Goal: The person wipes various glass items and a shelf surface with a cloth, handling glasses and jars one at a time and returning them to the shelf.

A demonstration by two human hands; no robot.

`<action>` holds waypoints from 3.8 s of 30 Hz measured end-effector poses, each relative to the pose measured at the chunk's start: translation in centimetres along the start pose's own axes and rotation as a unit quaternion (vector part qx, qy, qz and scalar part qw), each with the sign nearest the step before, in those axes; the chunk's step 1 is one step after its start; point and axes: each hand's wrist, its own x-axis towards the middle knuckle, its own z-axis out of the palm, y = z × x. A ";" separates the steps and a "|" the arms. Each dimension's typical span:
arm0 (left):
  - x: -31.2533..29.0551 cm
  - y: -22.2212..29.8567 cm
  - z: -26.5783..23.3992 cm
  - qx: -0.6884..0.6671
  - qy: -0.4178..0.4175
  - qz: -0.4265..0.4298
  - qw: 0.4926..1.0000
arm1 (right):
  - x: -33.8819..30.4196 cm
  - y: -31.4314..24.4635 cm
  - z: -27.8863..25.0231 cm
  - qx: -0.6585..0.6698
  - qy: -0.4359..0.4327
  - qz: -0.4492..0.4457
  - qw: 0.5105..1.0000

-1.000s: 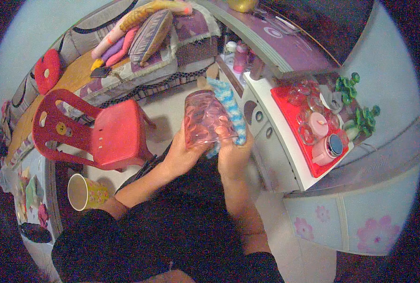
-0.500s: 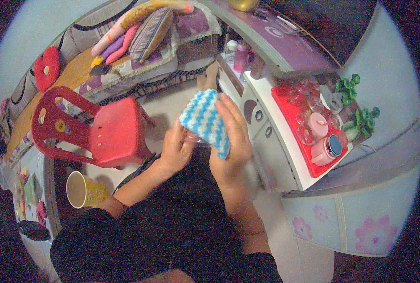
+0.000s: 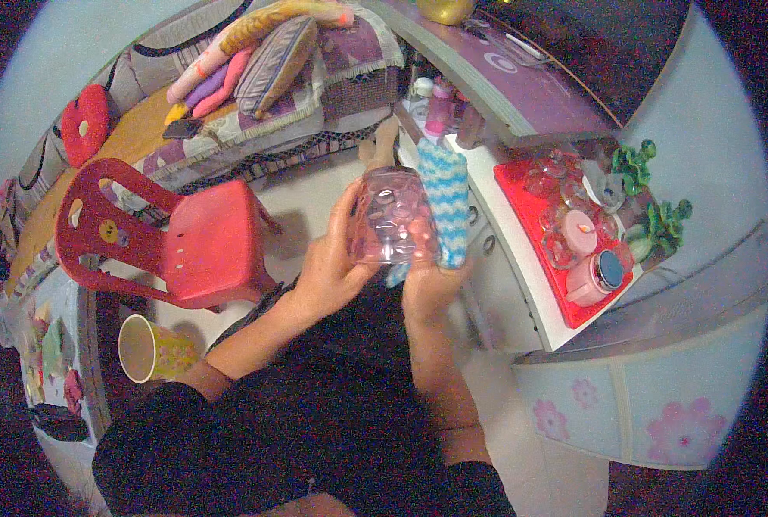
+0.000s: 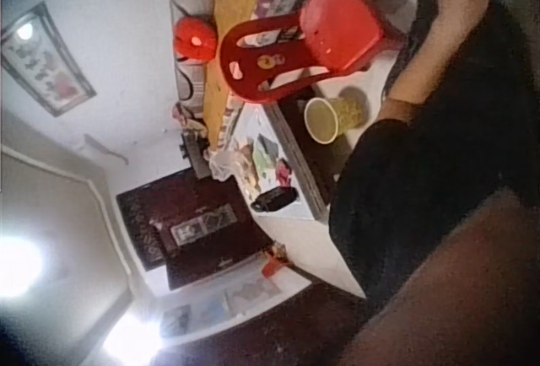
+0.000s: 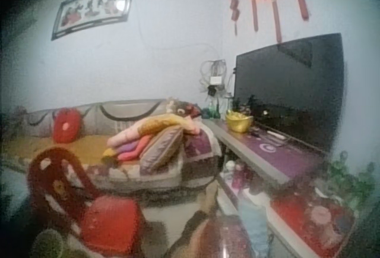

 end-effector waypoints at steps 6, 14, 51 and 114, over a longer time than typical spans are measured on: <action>-0.2 -0.7 -0.2 0.089 0.007 0.036 0.995 | 1.5 -3.0 0.1 -0.240 -0.113 -0.244 0.933; -0.7 0.1 0.7 -0.182 0.092 0.035 0.978 | -0.9 -1.5 1.4 0.009 -0.065 0.034 0.997; -1.3 -0.3 0.4 -0.543 -0.218 -0.142 0.799 | 1.8 -0.2 -1.2 -0.111 0.058 -0.202 0.971; -1.1 -1.5 -0.9 -0.436 -0.154 -0.181 0.868 | 2.2 0.2 -0.3 0.020 -0.399 0.318 0.860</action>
